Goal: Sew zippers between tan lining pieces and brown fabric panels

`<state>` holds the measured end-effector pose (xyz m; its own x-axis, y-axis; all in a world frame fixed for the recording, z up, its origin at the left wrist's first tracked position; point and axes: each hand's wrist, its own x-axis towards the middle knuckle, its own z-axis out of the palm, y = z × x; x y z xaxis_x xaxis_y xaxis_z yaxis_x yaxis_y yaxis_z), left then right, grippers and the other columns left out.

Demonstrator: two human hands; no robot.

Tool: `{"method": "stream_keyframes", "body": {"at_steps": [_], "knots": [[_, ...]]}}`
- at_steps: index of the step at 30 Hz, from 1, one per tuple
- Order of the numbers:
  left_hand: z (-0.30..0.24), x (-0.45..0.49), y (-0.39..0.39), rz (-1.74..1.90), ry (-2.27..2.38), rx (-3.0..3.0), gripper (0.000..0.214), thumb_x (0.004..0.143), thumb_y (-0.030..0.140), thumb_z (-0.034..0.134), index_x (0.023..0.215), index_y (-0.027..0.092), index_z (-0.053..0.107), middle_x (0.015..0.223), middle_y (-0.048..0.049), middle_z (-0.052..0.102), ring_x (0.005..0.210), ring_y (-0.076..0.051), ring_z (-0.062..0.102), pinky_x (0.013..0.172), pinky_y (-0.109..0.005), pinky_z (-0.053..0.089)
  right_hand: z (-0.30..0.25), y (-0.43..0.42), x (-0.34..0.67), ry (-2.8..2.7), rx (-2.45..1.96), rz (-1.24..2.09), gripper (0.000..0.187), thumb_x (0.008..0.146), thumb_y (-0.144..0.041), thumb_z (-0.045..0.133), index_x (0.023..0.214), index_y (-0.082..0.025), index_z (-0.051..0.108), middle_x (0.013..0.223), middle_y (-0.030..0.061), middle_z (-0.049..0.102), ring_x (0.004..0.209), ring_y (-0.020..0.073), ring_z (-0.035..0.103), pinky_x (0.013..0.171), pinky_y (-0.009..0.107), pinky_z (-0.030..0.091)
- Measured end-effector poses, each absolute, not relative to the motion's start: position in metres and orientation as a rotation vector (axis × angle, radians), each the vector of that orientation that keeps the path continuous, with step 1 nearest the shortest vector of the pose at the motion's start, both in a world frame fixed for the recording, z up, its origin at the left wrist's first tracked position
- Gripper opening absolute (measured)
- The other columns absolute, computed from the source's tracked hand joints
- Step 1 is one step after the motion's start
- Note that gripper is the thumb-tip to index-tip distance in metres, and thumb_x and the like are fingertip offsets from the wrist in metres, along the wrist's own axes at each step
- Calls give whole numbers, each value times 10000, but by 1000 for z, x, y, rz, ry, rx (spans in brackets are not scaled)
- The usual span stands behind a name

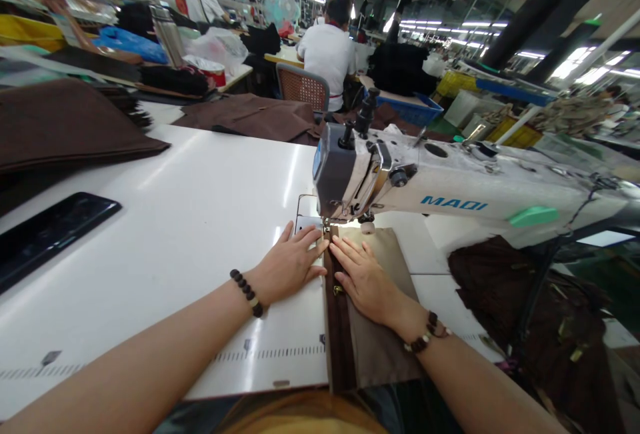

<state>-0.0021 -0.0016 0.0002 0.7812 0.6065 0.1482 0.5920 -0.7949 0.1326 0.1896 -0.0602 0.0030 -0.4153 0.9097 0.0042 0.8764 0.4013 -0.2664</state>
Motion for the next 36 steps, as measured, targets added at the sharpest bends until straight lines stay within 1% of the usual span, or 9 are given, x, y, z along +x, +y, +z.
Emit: {"method": "stream_keyframes", "body": {"at_steps": [4,7,11,15,18,25,31,34,36], "knots": [[5,-2,-2,268,969,2918,429,866,352,530,1241,156,454,1272,-130,465,1245,-278,358,1042,-532,228,9,-60,188,-2497,-1620,377,492,899,-209,373,1380,-139,295,1435,89,249,1333,205,195,1076,522,187],[18,-3,-16,198,929,2931,341,857,289,553,1168,155,514,1230,-112,499,1176,-245,438,1045,-485,246,13,-59,185,-2494,-1640,390,474,894,-171,391,1360,-114,322,1424,107,271,1336,212,186,1076,549,151],[30,-10,-56,171,716,2965,306,824,270,587,1097,135,555,1160,-105,549,1122,-238,482,1043,-454,258,12,-59,183,-2466,-1629,426,454,897,-159,394,1343,-88,338,1422,119,271,1330,216,203,1074,535,185],[19,-13,-99,402,509,2955,216,888,182,450,1066,132,564,1088,-65,593,1056,-188,515,1069,-390,227,8,-60,184,-2422,-1615,419,452,894,-155,395,1340,-104,346,1417,117,283,1322,214,224,1077,533,176],[8,-10,-116,548,509,2881,234,917,137,375,1062,128,558,1052,-54,604,1003,-167,532,1041,-353,283,5,-60,185,-2428,-1599,402,446,899,-159,388,1340,-111,348,1419,111,281,1320,213,228,1080,525,177],[9,-7,-122,628,429,2797,264,936,128,294,953,142,557,864,-69,607,876,-151,555,901,-302,421,2,-61,186,-2422,-1587,354,451,893,-165,378,1343,-138,348,1421,84,285,1316,186,237,1085,518,180],[-14,-4,-125,540,442,2856,184,927,215,383,901,172,559,816,-56,609,826,-148,569,847,-275,456,-2,-62,186,-2454,-1570,311,460,891,-162,323,1349,-129,348,1421,94,282,1322,191,231,1081,514,203],[-41,5,-123,501,443,2890,194,922,300,436,806,203,557,790,-25,632,771,-117,585,785,-220,476,-12,-62,188,-2462,-1546,239,462,901,-191,284,1356,-142,351,1416,94,291,1317,205,245,1067,525,232],[-51,6,-116,464,391,2915,170,911,294,474,784,213,553,813,7,652,762,-82,595,765,-168,471,-24,-59,192,-2466,-1506,149,460,909,-223,271,1351,-146,367,1406,101,307,1302,223,280,1052,533,262]]}}
